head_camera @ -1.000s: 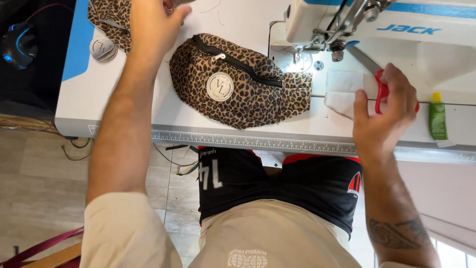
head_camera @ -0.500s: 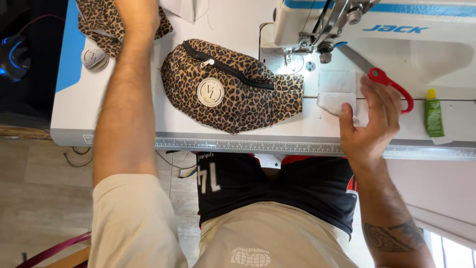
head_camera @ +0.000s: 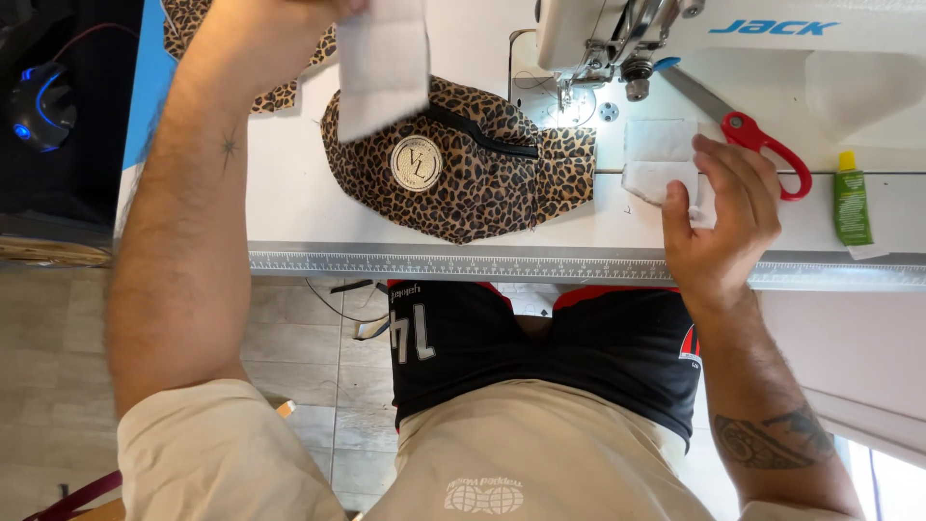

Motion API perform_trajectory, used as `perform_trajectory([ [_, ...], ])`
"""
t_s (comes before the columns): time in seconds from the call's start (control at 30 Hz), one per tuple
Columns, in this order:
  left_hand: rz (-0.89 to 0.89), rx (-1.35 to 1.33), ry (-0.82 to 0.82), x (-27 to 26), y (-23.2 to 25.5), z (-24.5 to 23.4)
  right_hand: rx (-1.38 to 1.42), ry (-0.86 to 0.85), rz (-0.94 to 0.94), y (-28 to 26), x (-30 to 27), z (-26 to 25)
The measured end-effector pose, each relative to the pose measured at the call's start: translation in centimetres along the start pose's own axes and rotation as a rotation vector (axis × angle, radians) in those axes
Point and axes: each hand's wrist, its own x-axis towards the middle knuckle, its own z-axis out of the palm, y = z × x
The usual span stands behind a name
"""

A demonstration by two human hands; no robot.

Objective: Sewing and trimming a leopard-print fabric bag using an industrial sewing machine and scissors

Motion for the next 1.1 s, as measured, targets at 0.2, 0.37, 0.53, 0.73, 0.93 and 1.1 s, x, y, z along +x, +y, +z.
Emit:
perform_trajectory([
  [0.2, 0.163, 0.025, -0.487, -3.7, 9.8, 3.9, 0.526, -0.172, 0.456, -7.2, 0.9, -0.2],
  [0.37, 0.296, -0.048, -0.755, -8.2, 13.0, 8.8, 1.367, -0.468, 0.947, -9.8, -3.0, 2.5],
  [0.53, 0.063, 0.141, -0.200, -5.7, 8.1, 7.4, 0.923, -0.511, 1.107, -9.7, -4.2, 2.6],
  [0.73, -0.095, 0.288, -0.102, -1.3, -2.2, 5.3, 1.027, -0.462, 1.171, -8.9, -4.7, 1.8],
  [0.93, -0.189, 0.091, -0.294, -0.2, 0.5, 5.1, 1.128, -0.503, 1.092, -8.9, -5.1, 1.7],
  [1.1, 0.032, 0.150, -0.231, 3.4, -4.7, 6.1, 1.079, -0.603, 1.068, -9.1, -4.9, 1.5],
])
